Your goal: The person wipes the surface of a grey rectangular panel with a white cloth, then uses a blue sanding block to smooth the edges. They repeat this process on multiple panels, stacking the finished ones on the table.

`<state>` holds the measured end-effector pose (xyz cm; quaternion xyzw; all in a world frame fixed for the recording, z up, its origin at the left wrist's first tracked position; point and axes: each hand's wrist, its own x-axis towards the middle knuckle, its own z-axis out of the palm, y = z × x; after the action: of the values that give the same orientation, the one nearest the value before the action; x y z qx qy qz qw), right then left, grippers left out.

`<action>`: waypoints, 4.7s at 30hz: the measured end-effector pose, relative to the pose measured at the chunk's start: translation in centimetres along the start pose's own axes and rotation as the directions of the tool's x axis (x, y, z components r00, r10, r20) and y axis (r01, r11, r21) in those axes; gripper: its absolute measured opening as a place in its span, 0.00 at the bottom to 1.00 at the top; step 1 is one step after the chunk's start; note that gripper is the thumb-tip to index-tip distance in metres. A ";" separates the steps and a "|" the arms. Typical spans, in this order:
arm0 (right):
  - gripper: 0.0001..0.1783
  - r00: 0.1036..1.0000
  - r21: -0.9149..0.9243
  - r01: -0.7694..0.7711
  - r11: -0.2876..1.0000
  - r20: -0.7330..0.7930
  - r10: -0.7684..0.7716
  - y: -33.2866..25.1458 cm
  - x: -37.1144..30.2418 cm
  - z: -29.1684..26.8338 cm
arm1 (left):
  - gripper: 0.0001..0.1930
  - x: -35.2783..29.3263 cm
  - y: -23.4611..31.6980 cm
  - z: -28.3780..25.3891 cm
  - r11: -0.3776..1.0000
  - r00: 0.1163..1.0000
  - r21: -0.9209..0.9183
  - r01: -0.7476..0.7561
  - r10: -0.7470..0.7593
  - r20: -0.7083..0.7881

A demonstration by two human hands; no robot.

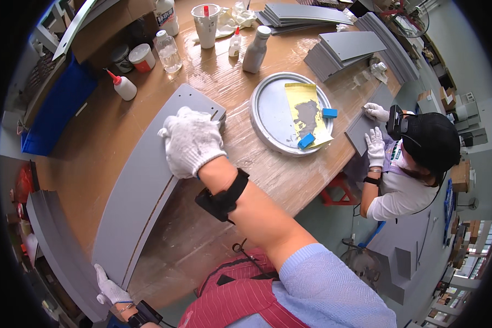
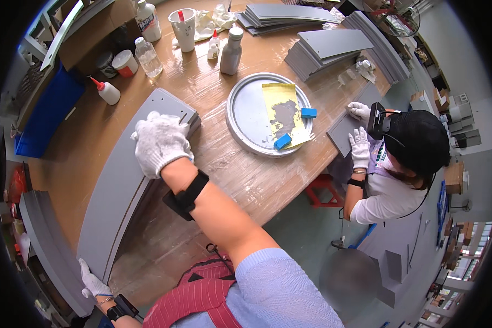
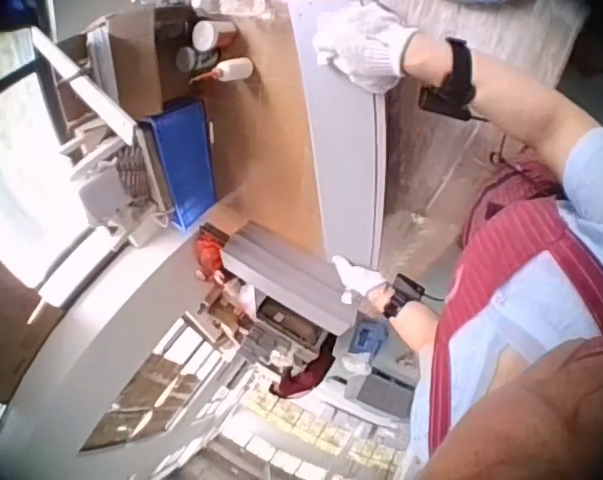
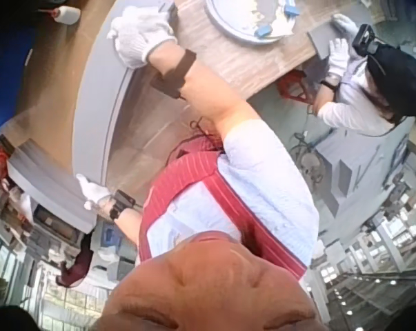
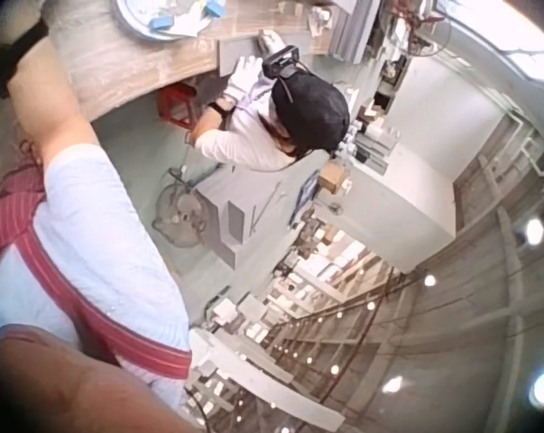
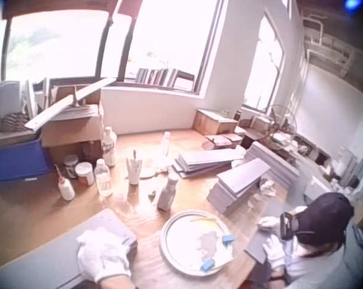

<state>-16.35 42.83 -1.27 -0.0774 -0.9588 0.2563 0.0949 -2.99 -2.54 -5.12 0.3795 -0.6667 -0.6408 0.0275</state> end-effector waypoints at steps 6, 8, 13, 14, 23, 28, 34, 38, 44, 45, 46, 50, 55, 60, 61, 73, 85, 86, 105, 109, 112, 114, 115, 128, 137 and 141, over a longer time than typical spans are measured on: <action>0.13 0.911 -0.092 0.286 0.954 0.336 -0.241 -11.5 -6.8 3.9 | 0.22 -0.1 -0.4 1.0 0.992 0.981 0.035 -0.118 0.122 -0.154; 0.15 0.626 -0.031 0.515 0.857 0.696 -0.351 -16.8 -10.6 6.3 | 0.23 0.1 -0.4 0.4 0.997 0.996 -0.034 -0.073 0.072 -0.049; 0.06 0.932 -0.054 0.357 0.933 0.083 -0.352 -10.6 -7.6 4.1 | 0.16 -0.4 -0.9 -1.0 0.976 0.993 -0.214 -0.026 0.050 0.109; 0.07 0.976 -0.150 0.216 0.965 -0.010 -0.219 -8.2 -5.5 2.9 | 0.15 -0.5 -1.1 -1.2 0.966 0.987 -0.259 -0.010 0.051 0.152; 0.04 0.798 -0.220 0.583 0.782 0.334 -0.501 -21.6 -14.4 9.8 | 0.12 -0.6 -0.7 -0.6 0.946 0.972 -0.316 0.070 0.006 0.233; 0.04 0.998 0.017 0.069 0.997 -0.002 -0.069 -9.0 -8.9 4.7 | 0.11 -1.1 0.3 -0.4 0.946 0.973 -0.319 0.060 0.017 0.232; 0.05 0.977 -0.188 0.200 0.962 -0.033 -0.209 -10.0 -10.5 3.6 | 0.11 -0.7 -0.3 -0.5 0.960 0.966 -0.275 0.043 0.030 0.255; 0.05 0.992 -0.403 0.115 0.908 -0.005 -0.128 -8.3 -8.5 2.0 | 0.11 -0.9 -0.3 -0.7 0.962 0.971 -0.272 0.014 0.051 0.233; 0.04 0.985 -0.337 0.170 0.926 0.050 -0.163 -8.2 -8.2 2.2 | 0.11 -0.6 -0.7 -0.9 0.960 0.970 -0.281 0.019 0.050 0.238; 0.04 0.988 -0.379 0.155 0.912 0.043 -0.150 -8.3 -7.9 1.9 | 0.12 -0.6 -0.5 -0.7 0.958 0.971 -0.285 0.013 0.057 0.234; 0.04 0.984 -0.415 0.180 0.892 0.070 -0.166 -9.1 -8.4 1.9 | 0.12 -0.6 -0.4 -0.7 0.957 0.971 -0.290 0.016 0.054 0.232; 0.04 0.985 -0.312 0.170 0.935 0.093 -0.148 -8.4 -8.7 1.8 | 0.13 -0.6 -0.8 -0.6 0.954 0.977 -0.299 0.030 0.035 0.208; 0.05 0.971 -0.367 0.235 0.900 0.139 -0.197 -9.7 -9.3 1.9 | 0.14 -0.9 -0.3 -0.1 0.947 0.977 -0.321 0.027 0.043 0.207; 0.04 0.980 -0.434 0.199 0.879 0.104 -0.170 -8.1 -7.4 1.4 | 0.13 -0.9 -0.3 -0.5 0.968 0.980 -0.248 -0.022 0.070 0.186; 0.04 0.974 -0.392 0.223 0.892 0.121 -0.190 -8.7 -7.9 1.7 | 0.13 -0.8 -0.3 -0.5 0.964 0.977 -0.264 -0.018 0.073 0.198; 0.03 0.939 -0.152 0.335 0.930 0.133 -0.316 -14.1 -10.9 4.3 | 0.14 -0.4 -1.2 -0.6 0.963 0.974 -0.269 -0.009 0.069 0.215; 0.14 0.980 -0.531 -0.169 0.830 0.002 0.201 -7.2 2.2 2.3 | 0.16 -0.9 -0.5 -0.6 0.957 0.982 -0.289 0.021 0.034 0.184; 0.14 0.998 -0.413 -0.054 0.909 -0.063 0.030 -8.6 0.6 5.0 | 0.15 -1.0 -0.2 -0.4 0.958 0.980 -0.286 0.022 0.036 0.196; 0.12 0.998 -0.317 -0.056 0.947 -0.038 0.046 1.0 -1.2 0.5 | 0.15 -2.8 -3.0 -8.4 0.957 0.947 0.187 0.224 -0.259 0.192; 0.12 0.994 -0.294 -0.109 0.950 -0.052 0.098 0.0 -1.4 0.8 | 0.24 -1.0 -7.8 -13.5 0.930 0.961 0.246 0.273 -0.276 -0.024; 0.12 0.999 -0.364 -0.018 0.931 -0.039 0.004 2.9 -0.7 0.7 | 0.34 1.8 -8.7 -13.9 0.992 0.987 -0.031 -0.118 0.114 -0.112; 0.13 0.999 -0.421 -0.028 0.907 -0.046 0.009 2.5 -0.1 1.1 | 0.33 2.8 -9.0 -12.8 0.965 0.959 -0.029 -0.261 0.255 -0.127; 0.14 0.998 -0.443 -0.037 0.896 -0.055 0.015 2.8 0.2 1.2 | 0.33 4.2 -9.8 -12.8 0.953 0.948 0.073 -0.295 0.301 -0.104; 0.11 0.988 -0.290 -0.046 0.956 -0.155 0.000 1.2 -1.8 1.4 | 0.32 -5.7 7.4 -1.0 0.114 0.656 0.667 -0.736 0.362 0.662; 0.10 0.976 -0.205 -0.046 0.978 -0.217 0.000 1.4 -1.9 1.5 | 0.21 -9.0 11.3 14.9 -0.306 0.618 0.592 -0.746 0.015 0.786; 0.10 0.979 -0.187 -0.047 0.981 -0.202 0.009 1.2 -1.8 1.3 | 0.18 -9.3 11.6 17.1 -0.308 0.584 0.565 -0.766 0.038 0.811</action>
<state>-14.78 42.91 -3.27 -0.1251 -0.9634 0.1555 0.1792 -10.83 15.50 6.21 -0.1948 -0.9622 0.0504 -0.1838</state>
